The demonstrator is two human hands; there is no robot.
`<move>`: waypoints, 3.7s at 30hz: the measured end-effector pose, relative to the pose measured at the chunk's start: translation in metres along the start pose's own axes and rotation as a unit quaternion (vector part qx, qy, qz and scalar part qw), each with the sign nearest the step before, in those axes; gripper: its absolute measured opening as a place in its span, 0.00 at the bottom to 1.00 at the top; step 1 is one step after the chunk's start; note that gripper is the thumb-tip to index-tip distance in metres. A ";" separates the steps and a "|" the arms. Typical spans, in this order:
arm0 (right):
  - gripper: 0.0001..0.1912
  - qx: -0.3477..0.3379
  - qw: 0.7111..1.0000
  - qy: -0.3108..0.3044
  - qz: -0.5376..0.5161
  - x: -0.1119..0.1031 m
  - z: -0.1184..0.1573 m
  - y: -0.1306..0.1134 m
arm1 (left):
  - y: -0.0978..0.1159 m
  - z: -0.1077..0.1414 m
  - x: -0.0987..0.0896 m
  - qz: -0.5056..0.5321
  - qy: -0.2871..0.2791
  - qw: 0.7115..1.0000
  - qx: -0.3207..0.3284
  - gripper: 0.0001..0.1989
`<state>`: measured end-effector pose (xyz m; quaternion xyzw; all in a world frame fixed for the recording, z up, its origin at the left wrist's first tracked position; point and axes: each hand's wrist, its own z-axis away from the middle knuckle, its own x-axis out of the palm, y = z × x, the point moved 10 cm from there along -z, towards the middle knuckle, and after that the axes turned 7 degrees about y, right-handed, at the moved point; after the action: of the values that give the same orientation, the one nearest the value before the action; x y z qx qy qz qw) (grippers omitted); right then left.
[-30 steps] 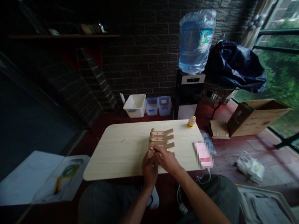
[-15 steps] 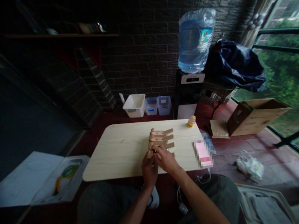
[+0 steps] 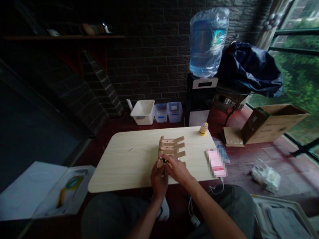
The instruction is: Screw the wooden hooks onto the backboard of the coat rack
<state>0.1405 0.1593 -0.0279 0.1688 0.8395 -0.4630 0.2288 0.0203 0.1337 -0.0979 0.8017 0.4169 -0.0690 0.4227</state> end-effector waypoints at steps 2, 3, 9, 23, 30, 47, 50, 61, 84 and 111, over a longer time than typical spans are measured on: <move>0.25 0.005 1.000 0.006 0.007 0.001 0.000 0.004 | 0.000 0.000 0.001 0.003 -0.005 1.000 -0.001 0.14; 0.24 0.006 1.000 0.009 0.011 0.002 0.000 0.005 | 0.000 0.000 0.001 0.004 -0.007 1.000 -0.002 0.15; 0.25 -0.012 1.000 0.009 0.012 0.000 -0.001 -0.006 | 0.000 0.000 -0.001 0.007 0.004 1.000 -0.002 0.15; 0.25 0.000 1.000 -0.011 0.015 0.001 -0.001 0.003 | -0.002 0.001 0.000 0.016 0.001 1.000 -0.009 0.14; 0.26 -0.007 1.000 -0.001 0.005 -0.002 -0.002 -0.002 | -0.004 0.002 0.001 0.014 0.012 1.000 -0.002 0.15; 0.26 -0.008 1.000 -0.018 0.017 -0.001 0.000 -0.004 | -0.006 0.000 0.001 0.005 -0.011 1.000 0.006 0.14; 0.26 -0.007 1.000 -0.019 0.016 -0.001 0.000 -0.002 | -0.005 0.000 0.002 0.005 -0.018 1.000 0.007 0.15; 0.27 -0.001 1.000 -0.007 -0.004 -0.002 0.000 0.001 | -0.002 0.000 -0.001 0.016 0.001 1.000 -0.001 0.15; 0.25 -0.042 0.998 -0.038 0.030 0.000 0.002 -0.016 | -0.006 -0.001 0.008 0.013 0.006 1.000 0.006 0.15; 0.24 -0.045 0.998 -0.025 0.029 0.002 0.005 -0.015 | -0.006 0.002 0.007 0.009 0.011 1.000 0.004 0.13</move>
<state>0.1325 0.1472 -0.0212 0.1710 0.8481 -0.4223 0.2705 0.0211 0.1386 -0.1058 0.8076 0.4138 -0.0581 0.4161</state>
